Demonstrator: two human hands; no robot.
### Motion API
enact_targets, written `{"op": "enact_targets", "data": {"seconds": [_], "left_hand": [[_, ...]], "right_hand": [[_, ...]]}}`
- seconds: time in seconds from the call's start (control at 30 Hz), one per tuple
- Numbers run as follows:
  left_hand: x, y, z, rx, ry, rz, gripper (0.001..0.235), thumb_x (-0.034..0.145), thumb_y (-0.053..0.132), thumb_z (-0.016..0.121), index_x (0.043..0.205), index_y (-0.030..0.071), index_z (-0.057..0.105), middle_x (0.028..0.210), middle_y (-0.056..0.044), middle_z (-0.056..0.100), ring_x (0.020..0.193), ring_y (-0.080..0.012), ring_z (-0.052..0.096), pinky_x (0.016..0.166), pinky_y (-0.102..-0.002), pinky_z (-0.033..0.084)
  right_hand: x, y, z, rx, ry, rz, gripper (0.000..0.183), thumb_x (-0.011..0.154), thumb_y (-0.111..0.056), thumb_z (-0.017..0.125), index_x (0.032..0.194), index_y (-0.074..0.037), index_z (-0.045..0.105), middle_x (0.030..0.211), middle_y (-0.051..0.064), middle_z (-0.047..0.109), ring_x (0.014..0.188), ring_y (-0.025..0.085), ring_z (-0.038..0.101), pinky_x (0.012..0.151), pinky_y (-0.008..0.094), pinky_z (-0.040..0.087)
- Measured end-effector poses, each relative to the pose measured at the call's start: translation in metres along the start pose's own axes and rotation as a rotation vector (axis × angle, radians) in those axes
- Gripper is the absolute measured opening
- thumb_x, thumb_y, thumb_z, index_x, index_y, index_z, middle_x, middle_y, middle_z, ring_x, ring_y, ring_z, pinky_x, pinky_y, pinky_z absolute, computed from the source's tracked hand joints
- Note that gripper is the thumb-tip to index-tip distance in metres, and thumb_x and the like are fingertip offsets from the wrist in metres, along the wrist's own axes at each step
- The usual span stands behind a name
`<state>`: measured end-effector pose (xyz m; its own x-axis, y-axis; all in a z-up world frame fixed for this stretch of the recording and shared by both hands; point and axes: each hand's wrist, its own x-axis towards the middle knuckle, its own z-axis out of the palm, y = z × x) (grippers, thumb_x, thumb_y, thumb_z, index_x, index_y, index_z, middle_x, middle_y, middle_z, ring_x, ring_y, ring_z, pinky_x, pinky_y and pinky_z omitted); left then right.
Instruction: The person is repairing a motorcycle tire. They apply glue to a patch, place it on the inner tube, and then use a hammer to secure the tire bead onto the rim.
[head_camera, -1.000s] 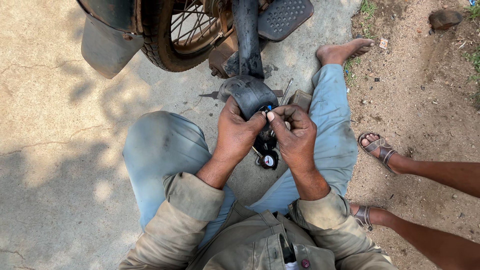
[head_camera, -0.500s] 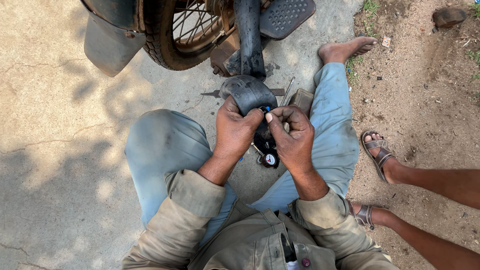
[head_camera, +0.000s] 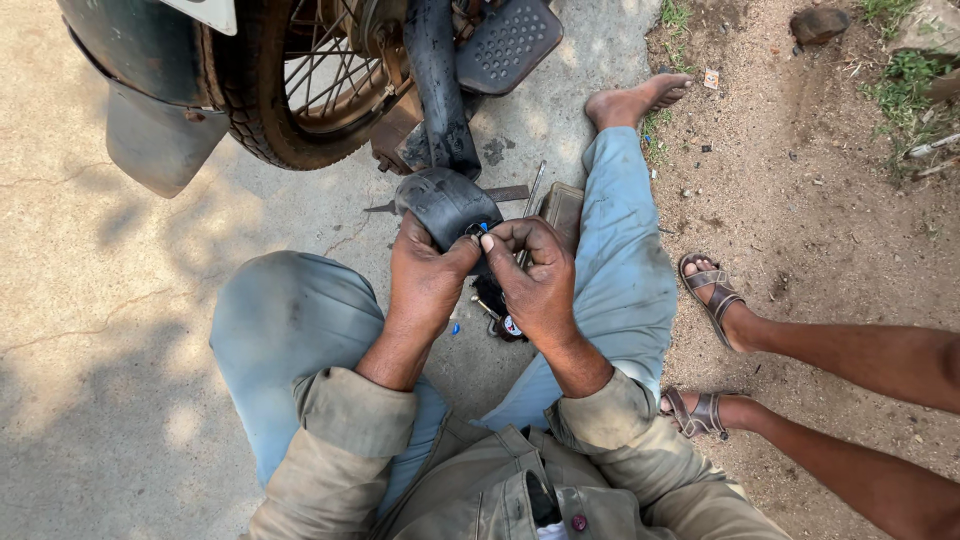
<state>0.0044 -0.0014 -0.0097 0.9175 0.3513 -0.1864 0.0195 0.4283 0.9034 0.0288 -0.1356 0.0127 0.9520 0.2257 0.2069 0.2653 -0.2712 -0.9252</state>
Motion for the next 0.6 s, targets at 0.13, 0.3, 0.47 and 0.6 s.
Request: {"op": "enact_targets", "data": {"seconds": [0.13,0.3,0.47,0.6], "left_hand": [[-0.0001,-0.0003,-0.0058,-0.213,-0.052,-0.041,0.027,0.097,0.009,0.064,0.122,-0.001,0.06,0.111,-0.007,0.07,0.102,-0.0122,0.066,0.092,-0.028,0.054],[0.0036,-0.0029,-0.0058,-0.152,0.012,-0.056,0.03,0.106,0.022,0.058,0.126,-0.001,0.061,0.109,-0.006,0.069,0.096,-0.0094,0.062,0.088,-0.026,0.052],[0.0053,-0.0016,-0.0029,-0.156,0.004,-0.038,0.03,0.108,0.022,0.057,0.126,-0.002,0.061,0.108,-0.005,0.07,0.095,-0.0096,0.063,0.087,-0.027,0.053],[0.0066,-0.0017,-0.0031,-0.162,0.0,-0.001,0.03,0.108,0.021,0.057,0.126,-0.003,0.061,0.109,-0.006,0.07,0.097,-0.0103,0.063,0.088,-0.027,0.053]], "right_hand": [[0.0005,0.0021,-0.0015,0.011,-0.004,-0.022,0.006,0.097,-0.002,0.074,0.097,-0.002,0.067,0.093,0.0,0.064,0.085,0.007,0.059,0.079,0.023,0.049],[-0.0017,0.0063,-0.0049,0.063,-0.044,-0.024,0.005,0.099,-0.002,0.071,0.1,-0.002,0.066,0.096,0.001,0.063,0.088,0.007,0.059,0.081,0.023,0.049],[-0.0037,0.008,-0.006,0.226,-0.077,0.069,0.005,0.101,-0.005,0.067,0.102,-0.002,0.064,0.096,0.0,0.062,0.083,0.006,0.059,0.077,0.021,0.049],[-0.0045,0.0088,-0.0058,0.349,-0.082,0.083,0.007,0.103,-0.007,0.067,0.105,-0.003,0.062,0.095,0.0,0.065,0.085,0.006,0.06,0.08,0.021,0.049]]}}
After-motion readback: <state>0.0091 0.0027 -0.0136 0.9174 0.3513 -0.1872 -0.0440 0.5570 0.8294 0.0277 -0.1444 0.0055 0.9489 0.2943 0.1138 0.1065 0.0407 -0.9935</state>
